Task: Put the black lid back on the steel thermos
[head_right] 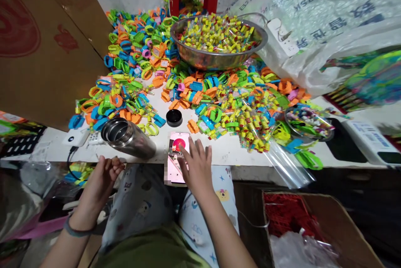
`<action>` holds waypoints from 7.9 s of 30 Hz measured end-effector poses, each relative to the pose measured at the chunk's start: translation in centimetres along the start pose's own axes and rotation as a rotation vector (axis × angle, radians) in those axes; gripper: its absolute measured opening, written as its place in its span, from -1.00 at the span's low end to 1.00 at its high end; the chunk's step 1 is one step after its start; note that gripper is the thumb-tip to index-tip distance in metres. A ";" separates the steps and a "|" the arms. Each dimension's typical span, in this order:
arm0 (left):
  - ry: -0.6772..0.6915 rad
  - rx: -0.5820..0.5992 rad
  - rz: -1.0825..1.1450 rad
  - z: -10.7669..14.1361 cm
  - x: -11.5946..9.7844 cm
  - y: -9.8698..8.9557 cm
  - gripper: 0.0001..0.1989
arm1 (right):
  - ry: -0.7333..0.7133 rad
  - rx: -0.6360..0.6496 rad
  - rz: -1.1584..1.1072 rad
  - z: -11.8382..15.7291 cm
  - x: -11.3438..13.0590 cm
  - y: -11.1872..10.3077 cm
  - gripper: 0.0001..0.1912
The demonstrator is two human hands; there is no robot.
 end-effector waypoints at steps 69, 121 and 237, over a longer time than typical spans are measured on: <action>0.751 0.423 -0.504 -4.6 -17.2 15.0 -0.23 | 0.015 -0.160 -0.219 0.2 -0.7 -0.6 -0.70; 0.909 0.315 -0.562 3.4 -11.3 10.0 -0.23 | 0.086 -0.207 -0.089 1.1 -2.3 -0.1 -0.64; 0.944 0.098 -0.319 3.1 -7.1 8.5 -0.11 | 0.116 -0.212 -0.216 1.2 -1.5 0.3 -0.63</action>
Point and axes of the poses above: each hand's wrist, its own z-axis away from the middle knuckle, its own y-axis out of the palm, x = y × z, the point moved 5 cm from there along -z, towards the middle knuckle, and after that the axes turned 15 degrees about -x, right-handed, at the moved point
